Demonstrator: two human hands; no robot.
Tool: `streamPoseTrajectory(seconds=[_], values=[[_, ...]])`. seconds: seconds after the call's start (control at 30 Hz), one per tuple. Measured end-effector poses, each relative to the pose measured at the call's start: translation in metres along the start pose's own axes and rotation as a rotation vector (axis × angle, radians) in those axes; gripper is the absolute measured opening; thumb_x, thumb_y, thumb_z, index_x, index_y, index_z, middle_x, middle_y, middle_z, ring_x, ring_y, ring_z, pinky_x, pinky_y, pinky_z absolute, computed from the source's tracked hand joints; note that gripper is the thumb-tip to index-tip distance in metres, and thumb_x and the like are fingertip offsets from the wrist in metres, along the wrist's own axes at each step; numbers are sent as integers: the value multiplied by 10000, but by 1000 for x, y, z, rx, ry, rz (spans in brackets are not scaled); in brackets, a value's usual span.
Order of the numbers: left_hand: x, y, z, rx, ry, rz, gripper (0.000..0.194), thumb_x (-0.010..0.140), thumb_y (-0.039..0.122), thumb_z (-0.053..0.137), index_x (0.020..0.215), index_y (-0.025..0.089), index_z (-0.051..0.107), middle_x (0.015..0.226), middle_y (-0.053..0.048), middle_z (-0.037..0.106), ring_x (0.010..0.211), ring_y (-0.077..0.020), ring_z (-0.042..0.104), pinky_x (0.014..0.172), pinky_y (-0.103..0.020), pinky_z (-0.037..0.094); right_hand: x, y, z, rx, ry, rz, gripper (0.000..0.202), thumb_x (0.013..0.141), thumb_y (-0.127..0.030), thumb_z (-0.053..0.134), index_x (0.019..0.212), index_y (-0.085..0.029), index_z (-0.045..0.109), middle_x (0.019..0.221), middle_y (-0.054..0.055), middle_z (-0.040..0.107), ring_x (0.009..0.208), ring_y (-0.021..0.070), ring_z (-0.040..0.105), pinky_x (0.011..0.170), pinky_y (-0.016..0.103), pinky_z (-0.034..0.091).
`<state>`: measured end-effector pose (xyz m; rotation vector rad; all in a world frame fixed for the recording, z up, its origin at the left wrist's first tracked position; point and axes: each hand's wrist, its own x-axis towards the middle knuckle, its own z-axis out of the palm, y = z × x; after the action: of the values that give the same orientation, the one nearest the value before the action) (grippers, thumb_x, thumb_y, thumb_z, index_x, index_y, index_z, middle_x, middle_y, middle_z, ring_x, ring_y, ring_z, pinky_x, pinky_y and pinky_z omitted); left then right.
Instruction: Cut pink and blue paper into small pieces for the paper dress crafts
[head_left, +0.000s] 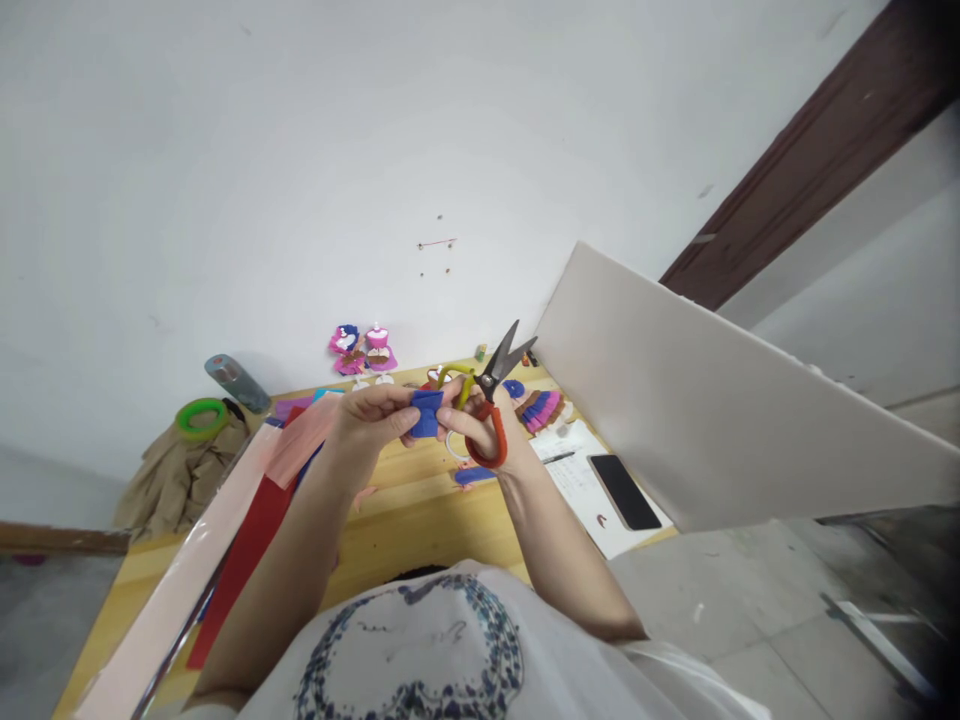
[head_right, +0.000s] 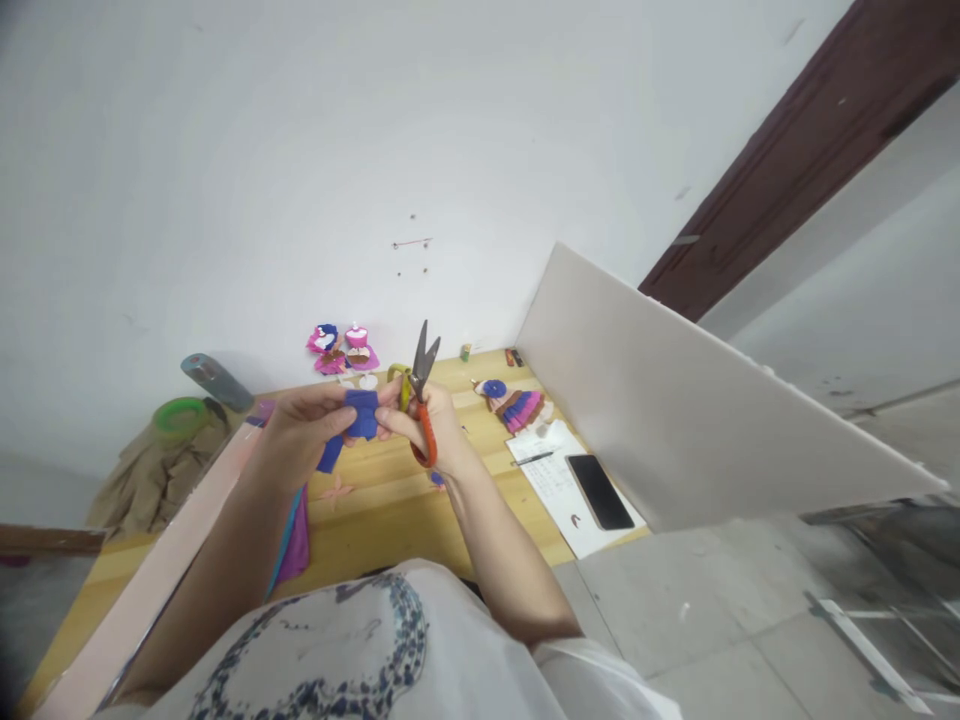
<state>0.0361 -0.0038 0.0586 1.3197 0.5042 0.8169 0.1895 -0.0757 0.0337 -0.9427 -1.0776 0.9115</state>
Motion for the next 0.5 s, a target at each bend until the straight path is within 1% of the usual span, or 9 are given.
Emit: streamPoseTrajectory(seconds=[0.1, 0.2, 0.3, 0.37, 0.43, 0.5], values=[[1, 3, 1, -38, -58, -9, 187, 627, 261, 840, 786, 180, 786, 638, -41, 716, 521, -127, 598, 495, -247, 489, 0, -4, -1, 76, 25, 11, 333, 649, -377, 844, 759, -179, 601, 576, -29, 603, 473, 134, 610, 497, 266, 525], [0, 4, 2, -36, -80, 26, 165, 641, 270, 842, 772, 183, 792, 636, -42, 705, 538, -128, 587, 508, -253, 474, 0, -5, -2, 96, 25, 44, 361, 612, -395, 863, 740, -177, 606, 556, -25, 603, 464, 138, 604, 482, 270, 528], [-2, 4, 2, 31, -66, 112, 121, 690, 281, 819, 768, 192, 794, 653, -39, 699, 578, -131, 589, 541, -259, 476, 0, -2, -2, 199, 26, 90, 443, 616, -511, 839, 789, -170, 614, 578, -13, 614, 483, 141, 619, 446, 247, 519], [-3, 4, 2, 109, -50, 188, 113, 719, 298, 799, 776, 200, 797, 682, -44, 707, 605, -143, 606, 566, -271, 492, -1, 1, -1, 272, 30, 117, 485, 647, -586, 795, 811, -167, 612, 629, 5, 629, 506, 141, 629, 409, 224, 495], [-4, 5, 2, 209, -37, 267, 112, 756, 313, 767, 779, 209, 801, 720, -57, 720, 650, -164, 633, 609, -289, 515, -3, 1, 0, 295, 22, 131, 501, 676, -629, 756, 791, -167, 604, 675, 20, 640, 521, 140, 632, 380, 210, 467], [-6, 7, 3, 313, -44, 342, 112, 790, 303, 732, 786, 218, 805, 761, -71, 728, 712, -183, 655, 661, -301, 529, -5, -2, 1, 270, 7, 131, 506, 684, -639, 745, 769, -162, 598, 653, 20, 634, 510, 130, 616, 371, 198, 436]])
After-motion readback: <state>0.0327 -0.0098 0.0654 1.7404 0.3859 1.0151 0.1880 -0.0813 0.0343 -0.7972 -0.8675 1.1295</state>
